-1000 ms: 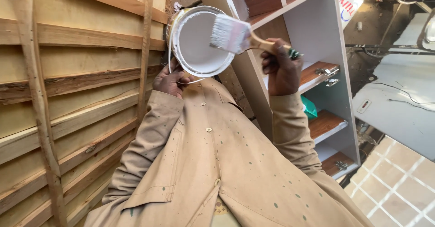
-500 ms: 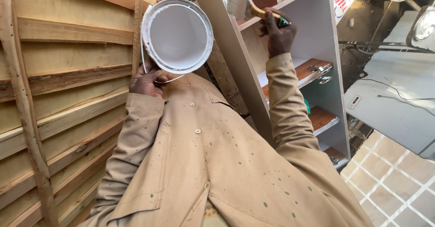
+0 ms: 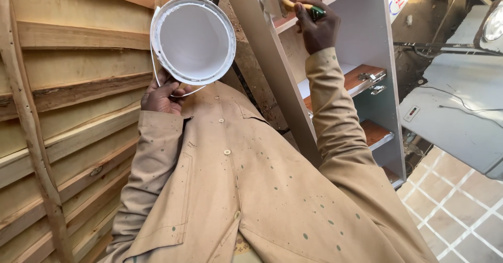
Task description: Painting the edges and surfaces of a wooden cabinet with white paint using a brush.
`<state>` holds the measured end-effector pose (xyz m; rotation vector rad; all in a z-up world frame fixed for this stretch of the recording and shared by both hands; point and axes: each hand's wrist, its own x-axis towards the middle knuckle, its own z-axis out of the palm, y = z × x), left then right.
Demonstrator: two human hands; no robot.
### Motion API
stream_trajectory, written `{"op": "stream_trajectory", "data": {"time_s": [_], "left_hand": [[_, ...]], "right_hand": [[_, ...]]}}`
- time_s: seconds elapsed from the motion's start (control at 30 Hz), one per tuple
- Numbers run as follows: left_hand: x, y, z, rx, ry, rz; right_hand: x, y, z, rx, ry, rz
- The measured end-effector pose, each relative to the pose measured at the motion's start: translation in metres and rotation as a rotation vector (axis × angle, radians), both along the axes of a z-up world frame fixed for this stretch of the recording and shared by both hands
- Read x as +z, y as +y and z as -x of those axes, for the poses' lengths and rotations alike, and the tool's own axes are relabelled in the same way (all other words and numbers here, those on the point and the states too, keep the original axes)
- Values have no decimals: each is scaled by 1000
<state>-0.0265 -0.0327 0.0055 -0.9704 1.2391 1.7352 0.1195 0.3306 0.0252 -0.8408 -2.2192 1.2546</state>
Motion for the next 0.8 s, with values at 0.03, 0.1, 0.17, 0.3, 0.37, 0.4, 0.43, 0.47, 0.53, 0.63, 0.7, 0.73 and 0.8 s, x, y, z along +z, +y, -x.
{"op": "stream_trajectory", "data": {"time_s": [0.03,0.1,0.17,0.3,0.37,0.4,0.43,0.47,0.53,0.63,0.7,0.73,0.8], "left_hand": [[2,-1,-1,-4,-1,2],[4,0,-1,26,26,-69],[-2,-1,0,11,25,-72],[2,9,1,99,-27,54],[-8,3,-2,80,-15,20],[-14,1,-2,65,-3,-13],[-13,0,-1,67,0,-12],[-13,-1,0,50,-7,-43],[-11,-6,-1,31,-17,-65],[-9,-8,2,2,-10,-99],[-4,-4,3,12,11,-52],[-6,-2,4,10,8,-52],[-8,0,6,0,-3,64]], "right_hand": [[-3,2,-8,-4,-1,2],[-8,9,-22,95,-229,-254],[1,9,-37,138,-339,-272],[2,21,-52,195,-654,-305],[-18,29,-34,228,-631,-378],[-28,35,-24,265,-605,-451],[-31,34,-5,266,-602,-451],[-35,34,14,228,-455,-453],[-42,30,40,192,-311,-444],[-46,28,59,15,-248,-361],[-45,26,57,-38,-110,-302],[-38,22,52,-39,-112,-303],[-24,12,44,138,-128,-288]]}}
